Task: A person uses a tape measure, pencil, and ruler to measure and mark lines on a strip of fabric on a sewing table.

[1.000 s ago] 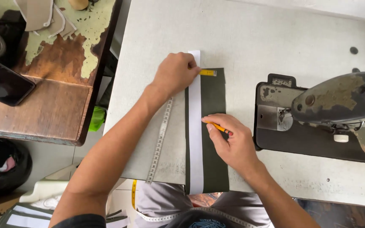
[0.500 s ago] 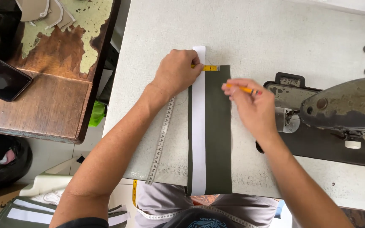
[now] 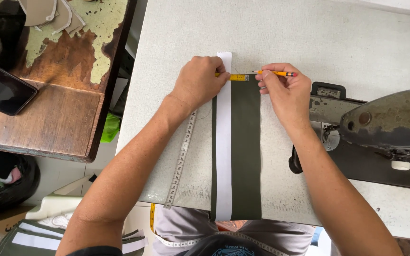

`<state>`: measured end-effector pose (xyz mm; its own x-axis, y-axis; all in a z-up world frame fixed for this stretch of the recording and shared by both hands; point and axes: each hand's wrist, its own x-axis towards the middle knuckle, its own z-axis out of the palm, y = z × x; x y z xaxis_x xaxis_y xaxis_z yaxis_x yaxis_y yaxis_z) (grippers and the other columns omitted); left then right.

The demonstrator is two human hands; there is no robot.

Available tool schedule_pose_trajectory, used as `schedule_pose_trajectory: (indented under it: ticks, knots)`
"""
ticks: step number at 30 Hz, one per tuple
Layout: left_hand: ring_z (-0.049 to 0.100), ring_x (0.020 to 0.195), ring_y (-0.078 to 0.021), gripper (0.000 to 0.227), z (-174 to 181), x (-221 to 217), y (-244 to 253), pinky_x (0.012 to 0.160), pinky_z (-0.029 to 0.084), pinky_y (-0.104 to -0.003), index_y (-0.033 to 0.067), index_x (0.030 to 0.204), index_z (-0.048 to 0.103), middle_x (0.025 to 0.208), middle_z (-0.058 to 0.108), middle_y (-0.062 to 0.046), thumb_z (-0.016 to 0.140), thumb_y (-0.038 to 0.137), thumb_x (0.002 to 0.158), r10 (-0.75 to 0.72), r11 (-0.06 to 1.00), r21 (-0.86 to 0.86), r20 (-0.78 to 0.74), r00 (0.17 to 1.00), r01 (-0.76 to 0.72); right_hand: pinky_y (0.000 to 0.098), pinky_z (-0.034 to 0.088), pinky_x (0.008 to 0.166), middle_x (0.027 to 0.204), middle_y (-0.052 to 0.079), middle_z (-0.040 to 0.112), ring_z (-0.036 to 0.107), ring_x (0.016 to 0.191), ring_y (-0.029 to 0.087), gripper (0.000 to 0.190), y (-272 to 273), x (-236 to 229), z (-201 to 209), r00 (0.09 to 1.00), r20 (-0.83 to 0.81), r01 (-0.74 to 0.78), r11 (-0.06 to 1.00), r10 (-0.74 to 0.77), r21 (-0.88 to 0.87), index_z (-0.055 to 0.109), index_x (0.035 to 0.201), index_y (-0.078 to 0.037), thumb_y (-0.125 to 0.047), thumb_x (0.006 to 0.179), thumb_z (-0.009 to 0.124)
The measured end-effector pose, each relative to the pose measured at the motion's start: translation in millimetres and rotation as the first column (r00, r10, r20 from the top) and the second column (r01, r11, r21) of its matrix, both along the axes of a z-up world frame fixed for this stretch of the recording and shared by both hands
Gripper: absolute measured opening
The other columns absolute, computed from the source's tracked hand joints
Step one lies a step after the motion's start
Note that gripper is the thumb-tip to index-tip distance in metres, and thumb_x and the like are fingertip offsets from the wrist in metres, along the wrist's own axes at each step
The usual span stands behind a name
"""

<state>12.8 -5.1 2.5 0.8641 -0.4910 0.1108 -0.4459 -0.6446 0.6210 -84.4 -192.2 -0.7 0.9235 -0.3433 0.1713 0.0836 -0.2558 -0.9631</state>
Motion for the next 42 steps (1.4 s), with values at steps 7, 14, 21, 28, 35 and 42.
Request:
schedule_pose_trajectory:
  ticks: [7,14,21,28,35,42]
  knots:
    - [0.076,0.069,-0.0327,0.01,0.8,-1.2,-0.3,0.063,0.065,-0.039,0.0007,0.088,0.078,0.075,0.074,-0.019,0.075,0.01,0.088,0.01,1.0,0.0,0.023,1.0,-0.01,0.0193,0.064,0.07,0.092,0.017,0.075,0.07,0.079,0.009,0.008,-4.9,1.6,-5.4,1.0,0.009,-0.023,1.0,0.023,0.005,0.071,0.106,0.0,-0.003,0.101,0.066]
    - [0.076,0.067,-0.0327,0.01,-1.3,-0.7,-0.7,0.062,0.065,-0.039,0.0006,0.088,0.077,0.073,0.073,-0.018,0.075,0.01,0.088,-0.004,1.0,0.007,0.05,0.999,0.003,0.0205,0.064,0.067,0.086,0.019,0.073,0.07,0.075,0.01,0.007,-6.8,1.4,-10.4,1.0,0.016,-0.015,1.0,0.015,-0.027,0.072,0.101,0.001,0.001,0.097,0.067]
    - [0.076,0.066,-0.0322,0.009,-8.0,-2.5,-1.7,0.06,0.064,-0.039,0.0014,0.086,0.077,0.072,0.073,-0.017,0.075,0.01,0.087,0.012,1.0,0.016,0.088,0.996,-0.013,0.0197,0.061,0.067,0.081,0.015,0.072,0.067,0.071,0.008,0.009,-0.4,-0.4,-1.6,1.0,-0.01,0.009,0.999,-0.009,-0.04,0.074,0.096,-0.001,0.001,0.092,0.066]
    - [0.07,0.07,-0.0322,0.01,-5.8,-74.6,3.1,0.057,0.057,-0.04,0.0032,0.089,0.07,0.077,0.066,-0.014,0.065,0.01,0.094,-0.115,0.982,-0.078,0.466,0.877,0.17,0.0249,0.053,0.054,0.07,0.006,0.069,0.06,0.061,0.008,0.008,-8.1,14.3,-2.8,0.996,-0.084,-0.021,0.946,-0.007,-0.323,0.075,0.089,-0.011,-0.009,0.092,0.068]
    - [0.062,0.108,-0.0266,0.017,-34.1,-119.7,-0.2,0.089,0.049,-0.04,0.0065,0.094,0.068,0.103,0.064,-0.009,0.056,0.014,0.103,-0.265,0.953,0.033,0.572,0.777,0.301,0.032,0.05,0.049,0.058,0.009,0.063,0.061,0.053,0.019,0.017,-16.6,47.0,-10.8,0.994,-0.108,-0.08,0.834,0.024,-0.546,0.069,0.075,-0.008,-0.009,0.088,0.058]
    - [0.063,0.099,-0.0285,0.01,-29.4,-125.4,5.4,0.083,0.051,-0.041,0.0027,0.095,0.065,0.115,0.066,-0.012,0.066,0.012,0.098,-0.255,0.945,-0.021,0.58,0.774,0.327,0.0259,0.056,0.081,0.108,0.013,0.078,0.077,0.094,0.02,0.025,22.0,-53.4,40.7,0.966,0.259,0.081,0.924,0.02,-0.374,0.067,0.123,-0.002,-0.018,0.109,0.055]
